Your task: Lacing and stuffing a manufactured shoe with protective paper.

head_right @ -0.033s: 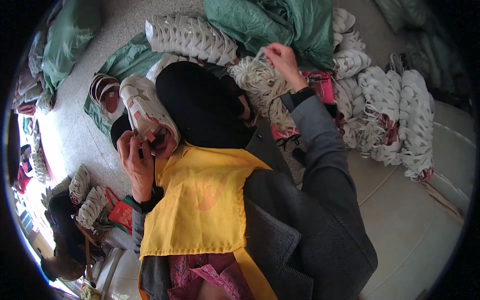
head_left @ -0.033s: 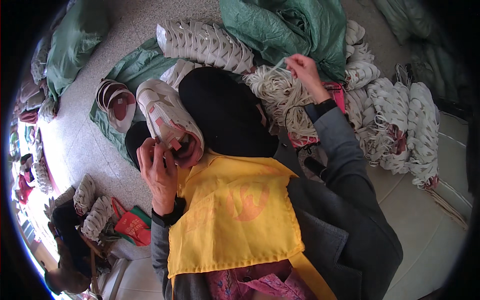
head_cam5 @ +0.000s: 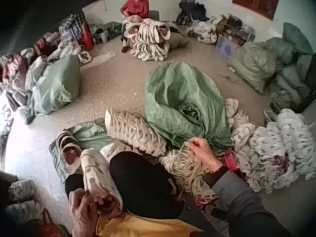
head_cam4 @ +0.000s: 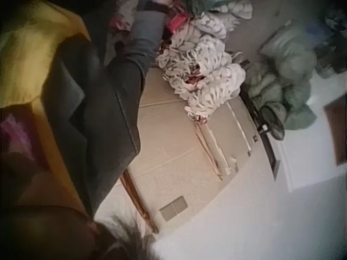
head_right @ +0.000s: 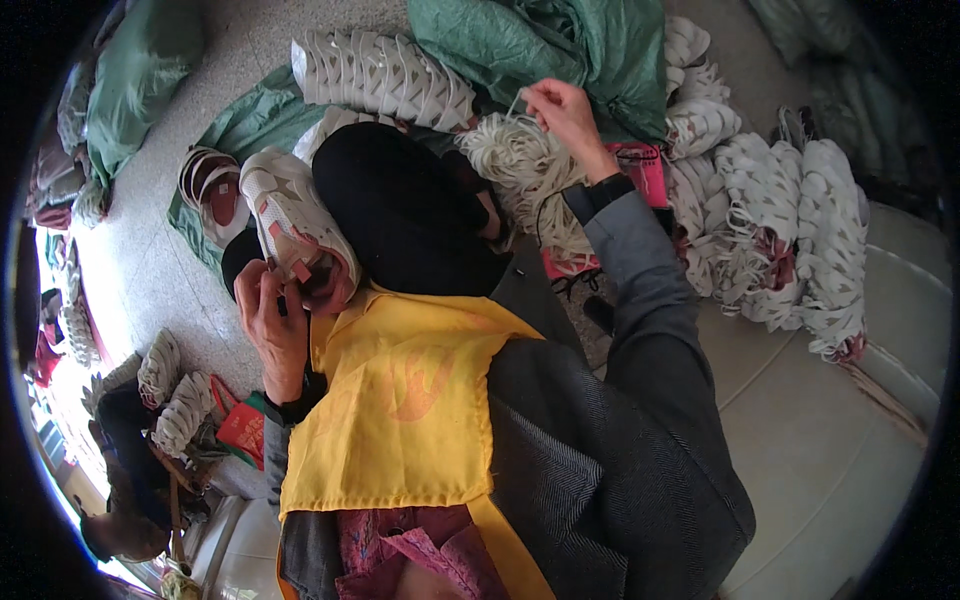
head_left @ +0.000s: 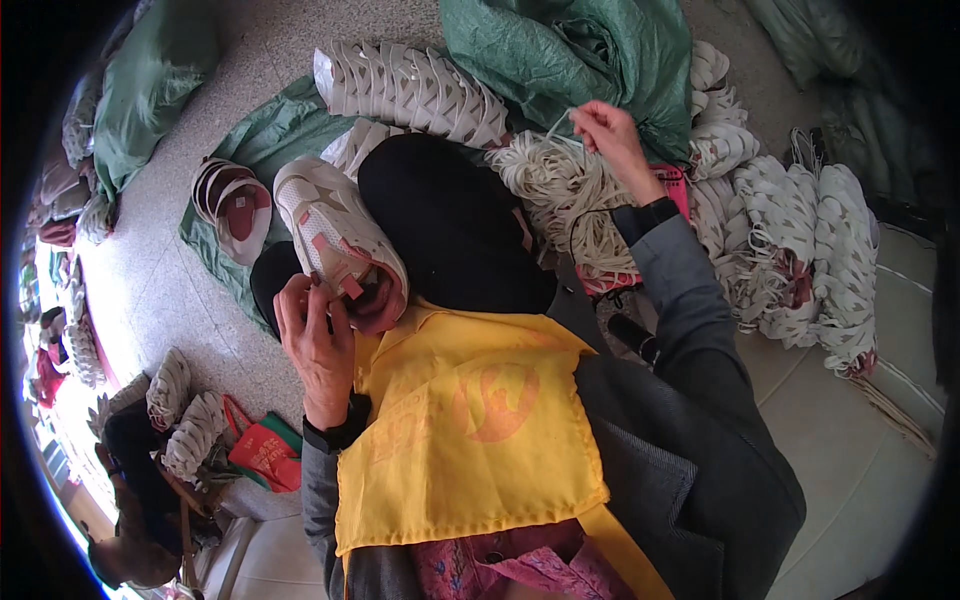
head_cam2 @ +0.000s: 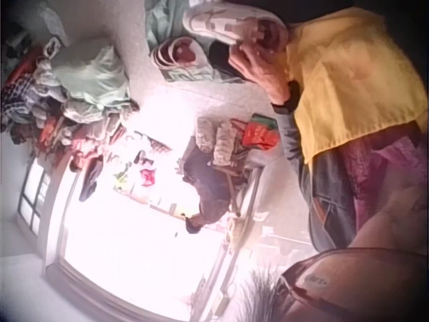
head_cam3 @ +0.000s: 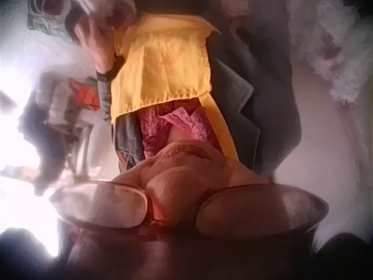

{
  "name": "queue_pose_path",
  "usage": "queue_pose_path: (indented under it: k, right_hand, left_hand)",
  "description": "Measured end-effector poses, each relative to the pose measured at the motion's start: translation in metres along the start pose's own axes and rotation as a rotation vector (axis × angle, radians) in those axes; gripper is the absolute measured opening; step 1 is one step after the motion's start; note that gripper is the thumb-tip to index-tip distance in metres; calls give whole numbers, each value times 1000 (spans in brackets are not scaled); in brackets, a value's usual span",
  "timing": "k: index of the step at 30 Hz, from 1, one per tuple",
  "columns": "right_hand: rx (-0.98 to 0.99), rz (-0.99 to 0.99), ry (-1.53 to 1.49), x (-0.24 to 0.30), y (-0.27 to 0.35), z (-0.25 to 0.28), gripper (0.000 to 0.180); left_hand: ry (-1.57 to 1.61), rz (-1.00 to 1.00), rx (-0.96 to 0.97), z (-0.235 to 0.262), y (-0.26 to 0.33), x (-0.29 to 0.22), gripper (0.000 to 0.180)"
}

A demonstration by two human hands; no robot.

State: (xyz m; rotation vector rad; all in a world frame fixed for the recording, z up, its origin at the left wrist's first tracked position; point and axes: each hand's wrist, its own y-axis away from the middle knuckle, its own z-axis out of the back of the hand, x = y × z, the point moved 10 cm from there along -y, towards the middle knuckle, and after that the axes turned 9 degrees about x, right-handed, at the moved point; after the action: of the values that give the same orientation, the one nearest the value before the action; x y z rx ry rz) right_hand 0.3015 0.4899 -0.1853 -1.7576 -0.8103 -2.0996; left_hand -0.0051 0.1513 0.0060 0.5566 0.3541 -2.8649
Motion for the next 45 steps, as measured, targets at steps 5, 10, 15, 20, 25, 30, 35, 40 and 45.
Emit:
queue_pose_path:
  k: [5, 10, 15, 20, 25, 30, 35, 40, 45]
  right_hand:
    - [80, 123, 66, 119, 15, -42, 18]
    - [230, 319, 152, 203, 34, -115, 17]
    - [547, 347, 79, 241, 76, -221, 15]
    - [681, 579, 214, 261, 114, -273, 11]
    - [471, 671, 458, 269, 108, -236, 6]
    - [88, 581, 581, 240, 63, -140, 7]
    - [-181, 459, 672, 183, 28, -37, 13]
    - [-296, 394, 749, 133, 14, 31, 18]
    - [-485, 320, 885, 112, 11, 76, 18]
  left_hand:
    - [117, 49, 64, -3, -3, 9, 28]
    - [262, 41, 81, 19, -16, 0, 29]
    - [721, 54, 75, 26, -29, 1, 26]
    - [1263, 97, 254, 11, -33, -34, 22]
    - [1137, 146, 308, 5, -18, -8, 19]
    - [1039, 208, 334, 22, -3, 27, 19]
    - [935, 217, 319, 41, 9, 53, 27]
    - [1062, 265, 300, 40, 15, 64, 27]
    - [1111, 320, 295, 33, 19, 69, 27]
